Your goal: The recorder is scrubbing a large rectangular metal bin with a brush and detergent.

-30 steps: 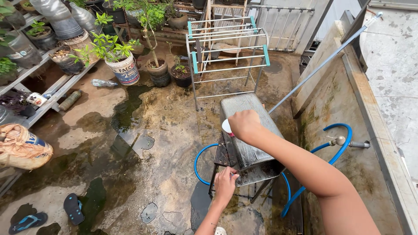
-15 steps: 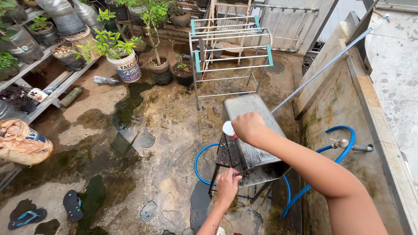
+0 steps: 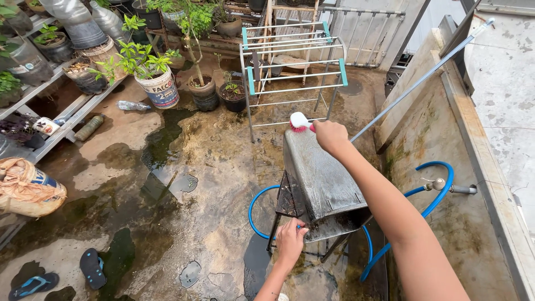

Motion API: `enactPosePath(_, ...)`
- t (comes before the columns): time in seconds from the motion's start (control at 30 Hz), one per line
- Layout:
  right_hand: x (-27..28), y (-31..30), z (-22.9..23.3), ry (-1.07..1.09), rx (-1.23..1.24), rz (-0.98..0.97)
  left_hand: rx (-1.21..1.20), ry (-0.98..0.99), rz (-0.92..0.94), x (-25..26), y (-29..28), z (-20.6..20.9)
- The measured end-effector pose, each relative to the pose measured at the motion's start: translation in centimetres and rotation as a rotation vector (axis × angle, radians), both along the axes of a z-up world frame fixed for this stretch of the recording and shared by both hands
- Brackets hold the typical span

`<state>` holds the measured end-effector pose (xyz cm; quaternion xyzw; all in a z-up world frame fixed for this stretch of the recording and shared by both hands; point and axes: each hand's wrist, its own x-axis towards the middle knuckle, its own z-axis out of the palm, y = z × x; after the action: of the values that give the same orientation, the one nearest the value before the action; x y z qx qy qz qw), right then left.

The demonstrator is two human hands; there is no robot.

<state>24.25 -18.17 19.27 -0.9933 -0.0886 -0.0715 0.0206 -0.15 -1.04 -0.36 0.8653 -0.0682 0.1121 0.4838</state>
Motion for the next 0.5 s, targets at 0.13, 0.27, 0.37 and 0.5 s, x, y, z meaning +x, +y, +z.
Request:
enactPosePath(0.13, -0.9, -5.1, 0.7, 0.008, -0.018, -0.126, -0.006, -0.029, -0.021, 0.1, -0.2, -0.1)
enactPosePath(0.27, -2.0, -7.0, -0.9, 0.056, -0.046, -0.138, -0.005, -0.051, -0.02, -0.2, -0.2, -0.3)
enactPosePath(0.37, -3.5, -6.2, -0.4, 0.058, -0.014, -0.065, 0.017, -0.059, -0.017, 0.4, 0.1, -0.3)
enactPosePath(0.5, -6.2, -5.8, 2.6, 0.176, 0.099, -0.01, 0.034, -0.044, -0.02, -0.1, 0.5, -0.2)
